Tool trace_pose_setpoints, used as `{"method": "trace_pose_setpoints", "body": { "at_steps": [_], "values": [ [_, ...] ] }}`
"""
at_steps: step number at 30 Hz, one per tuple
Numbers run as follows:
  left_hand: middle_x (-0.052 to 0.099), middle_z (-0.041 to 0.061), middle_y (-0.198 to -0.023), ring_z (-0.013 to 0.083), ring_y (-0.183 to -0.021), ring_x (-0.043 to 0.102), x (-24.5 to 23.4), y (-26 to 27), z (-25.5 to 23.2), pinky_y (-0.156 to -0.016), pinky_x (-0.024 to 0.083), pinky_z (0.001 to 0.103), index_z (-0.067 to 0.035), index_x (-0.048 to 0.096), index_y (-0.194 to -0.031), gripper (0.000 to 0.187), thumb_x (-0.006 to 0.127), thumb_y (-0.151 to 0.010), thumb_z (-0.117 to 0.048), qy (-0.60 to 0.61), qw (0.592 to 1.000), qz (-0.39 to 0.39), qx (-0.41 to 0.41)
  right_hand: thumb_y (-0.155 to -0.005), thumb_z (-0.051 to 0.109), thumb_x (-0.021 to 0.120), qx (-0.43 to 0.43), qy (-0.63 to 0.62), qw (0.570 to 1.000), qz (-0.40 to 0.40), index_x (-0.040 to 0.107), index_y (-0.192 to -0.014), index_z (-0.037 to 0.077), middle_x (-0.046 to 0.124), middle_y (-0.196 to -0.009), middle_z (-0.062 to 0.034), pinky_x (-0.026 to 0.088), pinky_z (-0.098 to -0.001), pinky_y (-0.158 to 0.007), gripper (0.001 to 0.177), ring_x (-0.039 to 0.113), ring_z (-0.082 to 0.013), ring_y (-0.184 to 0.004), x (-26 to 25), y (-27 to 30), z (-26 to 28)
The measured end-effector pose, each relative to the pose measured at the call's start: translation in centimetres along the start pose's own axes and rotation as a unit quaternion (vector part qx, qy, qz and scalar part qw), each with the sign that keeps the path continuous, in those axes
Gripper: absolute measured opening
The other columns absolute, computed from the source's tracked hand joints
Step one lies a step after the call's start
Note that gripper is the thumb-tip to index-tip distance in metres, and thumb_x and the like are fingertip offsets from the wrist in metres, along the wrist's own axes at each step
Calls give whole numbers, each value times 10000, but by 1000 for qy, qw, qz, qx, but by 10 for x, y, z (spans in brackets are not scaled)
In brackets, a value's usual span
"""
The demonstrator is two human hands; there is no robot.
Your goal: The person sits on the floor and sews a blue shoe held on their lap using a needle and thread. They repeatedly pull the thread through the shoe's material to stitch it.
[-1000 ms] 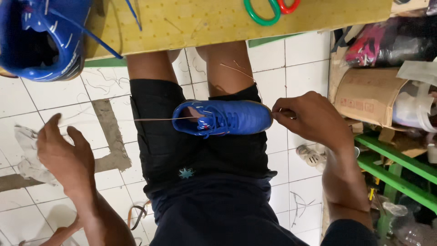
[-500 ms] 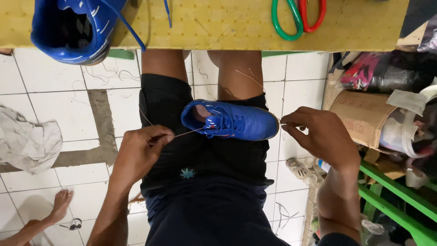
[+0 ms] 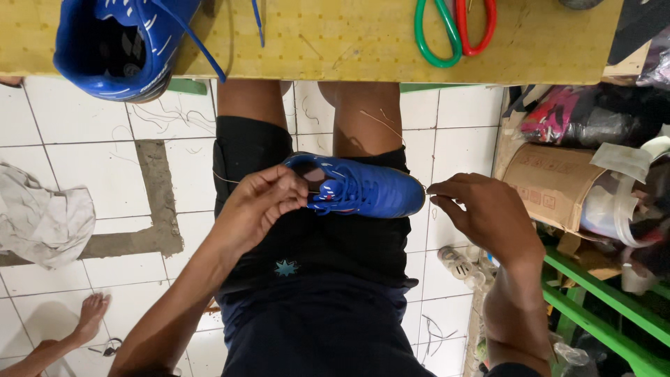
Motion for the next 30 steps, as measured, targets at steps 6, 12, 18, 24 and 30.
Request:
{"method": "trace_pose_setpoints", "body": {
  "at_steps": [6,12,18,24,30],
  "values": [
    [811,116,-803,236,-819,817,36,-10,-18,-708,638,338,-111,814,-1000,333,673,-1008,-413,-449,891,-52,26,-997,206,656,-20,3,1000,-20,805,-1130,200,807,-1029,-68,610,-425,-765,200,768,-287,-915,12,-1,-4],
    [710,281,-1304,380,-1304,643,27,-55,39,-1110,494,478,58,714,-1294,921,825,-736,-667,-369,885,9,-283,-1012,222,637,-116,40,991,-44,765,-1023,146,752,-841,-77,611,-377,-676,149,765,-277,-783,24,0,-2],
    [787,144,-994,275,-946,758,2,-88,131,-776,631,460,11,801,-1046,420,994,-678,-54,-73,961,60,-261,-1010,224,625,-103,3,995,-16,739,-1020,117,739,-776,-63,612,-392,-652,157,758,-270,-728,26,-3,-9],
    [794,174,-1047,270,-1009,762,21,-91,113,-813,646,445,38,796,-1083,430,972,-695,-14,-57,962,135,-230,-993,180,619,-105,-28,993,50,741,-1011,94,775,-779,-89,624,-431,-711,150,789,-287,-788,13,-13,-4],
    [773,198,-1130,274,-1106,723,23,-86,111,-929,615,478,69,767,-1154,410,918,-779,-5,-38,963,198,-181,-1007,183,620,-79,-39,994,58,737,-1014,90,761,-756,-74,626,-409,-738,149,788,-268,-780,9,-12,5]
  ]
}}
Point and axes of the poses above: each hand's wrist, its own y-axis away from the middle knuckle, its own x-axis out of the palm, z = x × y, the point moved 3 cm from there along -y, towards the middle knuckle
